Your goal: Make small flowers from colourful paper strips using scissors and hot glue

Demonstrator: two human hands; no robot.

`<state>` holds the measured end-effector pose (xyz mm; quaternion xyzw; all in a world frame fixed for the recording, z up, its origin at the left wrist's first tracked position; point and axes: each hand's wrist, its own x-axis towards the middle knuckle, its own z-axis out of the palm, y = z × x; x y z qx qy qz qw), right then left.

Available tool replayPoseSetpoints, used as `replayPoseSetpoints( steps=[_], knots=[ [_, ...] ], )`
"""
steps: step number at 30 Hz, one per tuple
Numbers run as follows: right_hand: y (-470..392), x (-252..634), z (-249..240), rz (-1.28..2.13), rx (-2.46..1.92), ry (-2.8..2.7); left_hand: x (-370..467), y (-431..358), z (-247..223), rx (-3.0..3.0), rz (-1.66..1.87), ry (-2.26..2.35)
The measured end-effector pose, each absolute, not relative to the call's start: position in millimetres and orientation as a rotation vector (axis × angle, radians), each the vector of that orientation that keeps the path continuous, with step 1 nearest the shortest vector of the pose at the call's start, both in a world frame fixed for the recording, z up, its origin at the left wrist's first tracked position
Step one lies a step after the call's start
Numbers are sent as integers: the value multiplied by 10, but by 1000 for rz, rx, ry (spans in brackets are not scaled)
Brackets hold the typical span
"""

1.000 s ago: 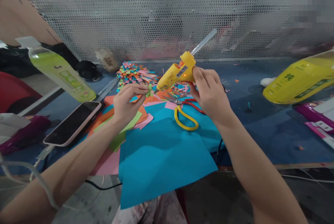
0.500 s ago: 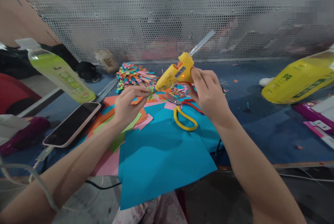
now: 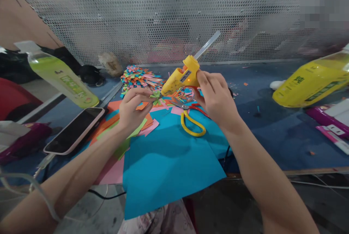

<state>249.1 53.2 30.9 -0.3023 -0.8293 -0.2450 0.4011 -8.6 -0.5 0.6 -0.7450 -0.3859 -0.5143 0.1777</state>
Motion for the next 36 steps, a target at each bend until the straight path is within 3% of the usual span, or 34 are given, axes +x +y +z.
replayPoseSetpoints(
  steps=[10, 18, 21, 23, 25, 31, 36],
  knots=[
    [604, 2457, 288, -530, -866, -2031, -54, -8, 2, -2166, -1617, -1137],
    [988, 2630, 83, -35, -1909, -1932, 35, 57, -14, -2140, -2676, -1844],
    [1011, 2688, 70, 103, -2230, -1983, 79, 16, 30, -2071, -2809, -2056],
    [943, 2666, 119, -14, -2275, -1929, 101, -14, 49, -2076, -2783, -2133],
    [805, 2585, 206, -210, -2050, -1918, 119, -42, 59, -2098, -2723, -2165],
    [207, 2209, 385, -486, -473, -2005, 176, -115, 64, -2316, -2539, -2090],
    [101, 2131, 301, -500, -422, -2112, 208, -162, 55, -2423, -2228, -2016]
  ],
)
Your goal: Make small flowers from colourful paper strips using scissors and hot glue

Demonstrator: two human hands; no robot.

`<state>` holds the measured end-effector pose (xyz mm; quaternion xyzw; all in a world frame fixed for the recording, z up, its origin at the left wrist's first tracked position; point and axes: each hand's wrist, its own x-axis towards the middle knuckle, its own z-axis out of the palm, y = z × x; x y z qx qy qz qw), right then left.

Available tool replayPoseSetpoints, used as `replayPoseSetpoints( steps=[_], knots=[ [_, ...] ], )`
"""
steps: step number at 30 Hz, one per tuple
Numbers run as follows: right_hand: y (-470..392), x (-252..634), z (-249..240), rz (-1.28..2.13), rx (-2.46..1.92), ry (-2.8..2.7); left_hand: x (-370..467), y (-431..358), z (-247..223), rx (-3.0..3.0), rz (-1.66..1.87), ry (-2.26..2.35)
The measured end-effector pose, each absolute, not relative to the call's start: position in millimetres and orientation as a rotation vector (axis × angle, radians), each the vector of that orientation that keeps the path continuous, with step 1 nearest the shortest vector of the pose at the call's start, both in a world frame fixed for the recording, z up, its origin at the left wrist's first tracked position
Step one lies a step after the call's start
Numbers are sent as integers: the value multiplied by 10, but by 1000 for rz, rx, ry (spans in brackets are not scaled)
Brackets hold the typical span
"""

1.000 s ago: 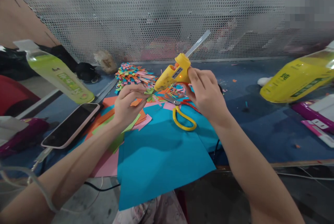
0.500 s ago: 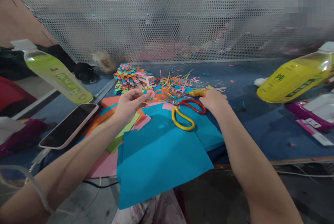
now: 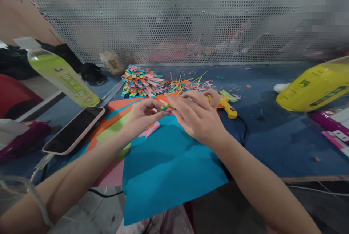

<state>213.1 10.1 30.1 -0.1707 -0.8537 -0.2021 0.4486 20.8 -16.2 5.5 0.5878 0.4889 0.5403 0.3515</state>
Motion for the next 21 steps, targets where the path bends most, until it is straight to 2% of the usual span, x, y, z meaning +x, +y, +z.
replayPoseSetpoints(
  steps=[16, 21],
  knots=[
    [167, 2163, 267, -327, -517, -2228, 215, -216, 81, 2031, 1509, 1315],
    [143, 2159, 271, -363, -444, -2223, 139, -219, 79, 2497, 1587, 1228]
  ],
)
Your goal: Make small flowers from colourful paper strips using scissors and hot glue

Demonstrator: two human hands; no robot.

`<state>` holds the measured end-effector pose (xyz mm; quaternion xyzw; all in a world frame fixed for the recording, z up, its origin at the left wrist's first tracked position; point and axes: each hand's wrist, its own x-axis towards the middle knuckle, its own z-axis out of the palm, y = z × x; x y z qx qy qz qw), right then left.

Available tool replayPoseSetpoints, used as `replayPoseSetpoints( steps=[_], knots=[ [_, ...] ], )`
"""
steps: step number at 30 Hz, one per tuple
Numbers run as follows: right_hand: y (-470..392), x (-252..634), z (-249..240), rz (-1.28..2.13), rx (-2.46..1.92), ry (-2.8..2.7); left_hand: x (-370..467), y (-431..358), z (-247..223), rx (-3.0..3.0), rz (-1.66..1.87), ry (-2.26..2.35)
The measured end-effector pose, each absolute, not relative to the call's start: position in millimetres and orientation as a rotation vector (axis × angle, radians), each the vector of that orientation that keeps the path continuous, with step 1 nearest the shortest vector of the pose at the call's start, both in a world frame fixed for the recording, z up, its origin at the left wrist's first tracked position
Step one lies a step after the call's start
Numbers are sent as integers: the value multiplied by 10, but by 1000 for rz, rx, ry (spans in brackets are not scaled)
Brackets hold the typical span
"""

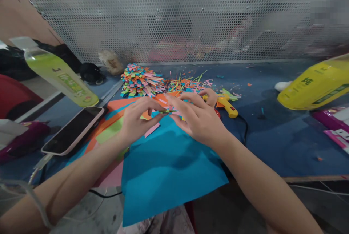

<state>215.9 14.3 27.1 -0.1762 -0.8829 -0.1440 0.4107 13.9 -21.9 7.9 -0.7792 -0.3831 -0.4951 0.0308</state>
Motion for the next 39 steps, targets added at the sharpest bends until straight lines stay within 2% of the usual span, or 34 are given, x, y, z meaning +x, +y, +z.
replayPoseSetpoints(
  steps=[3, 6, 20, 26, 31, 37, 39],
  knots=[
    [124, 2179, 275, -387, -437, -2222, 79, -220, 79, -2369, -1329, -918],
    [102, 2209, 284, -408, -431, -2240, 47, -217, 76, -2304, -1298, -835],
    [66, 2234, 304, -527, -360, -2295, 34, -218, 43, -2320, -1374, -904],
    [48, 2254, 298, -345, -436, -2350, 38, -226, 57, -2285, -1323, -917],
    [42, 2262, 284, -333, -533, -2393, 45, -227, 72, -2294, -1351, -882],
    [63, 2248, 312, -630, -398, -2244, 71, -234, 86, -2304, -1392, -910],
    [87, 2235, 320, -636, -400, -2181, 94, -237, 99, -2326, -1431, -1005]
  ],
)
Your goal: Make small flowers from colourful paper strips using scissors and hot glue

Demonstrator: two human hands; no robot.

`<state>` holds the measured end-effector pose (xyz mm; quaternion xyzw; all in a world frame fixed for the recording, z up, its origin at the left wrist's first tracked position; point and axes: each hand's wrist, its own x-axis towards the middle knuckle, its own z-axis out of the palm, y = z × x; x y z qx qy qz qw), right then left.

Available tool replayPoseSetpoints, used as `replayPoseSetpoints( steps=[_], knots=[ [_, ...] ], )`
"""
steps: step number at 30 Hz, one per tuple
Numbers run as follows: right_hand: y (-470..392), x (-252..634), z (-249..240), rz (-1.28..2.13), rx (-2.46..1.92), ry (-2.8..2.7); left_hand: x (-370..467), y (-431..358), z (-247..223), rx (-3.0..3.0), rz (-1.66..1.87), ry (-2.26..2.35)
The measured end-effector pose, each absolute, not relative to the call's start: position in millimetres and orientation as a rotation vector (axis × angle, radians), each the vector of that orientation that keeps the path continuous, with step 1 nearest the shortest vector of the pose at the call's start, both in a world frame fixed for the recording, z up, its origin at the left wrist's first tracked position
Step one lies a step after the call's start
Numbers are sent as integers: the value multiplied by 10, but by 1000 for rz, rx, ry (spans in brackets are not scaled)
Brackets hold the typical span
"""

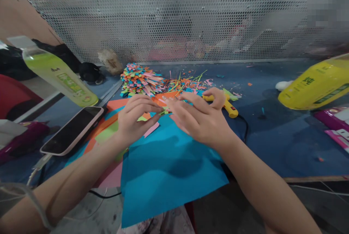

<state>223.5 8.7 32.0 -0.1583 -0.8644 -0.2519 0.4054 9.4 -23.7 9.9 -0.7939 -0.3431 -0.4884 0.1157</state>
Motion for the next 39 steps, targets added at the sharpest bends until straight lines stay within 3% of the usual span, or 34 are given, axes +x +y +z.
replayPoseSetpoints(
  steps=[13, 21, 32, 39],
  knots=[
    [100, 2141, 326, -136, -517, -2165, 219, -255, 105, -2662, -1981, -1624],
    [155, 2126, 298, 484, -699, -2002, 234, -194, 24, -2675, -2305, -1904],
    [204, 2135, 314, 886, -832, -2006, 215, -180, -5, -2738, -2143, -1996],
    [216, 2148, 324, 961, -855, -1990, 211, -177, -19, -2718, -2073, -2057]
  ],
)
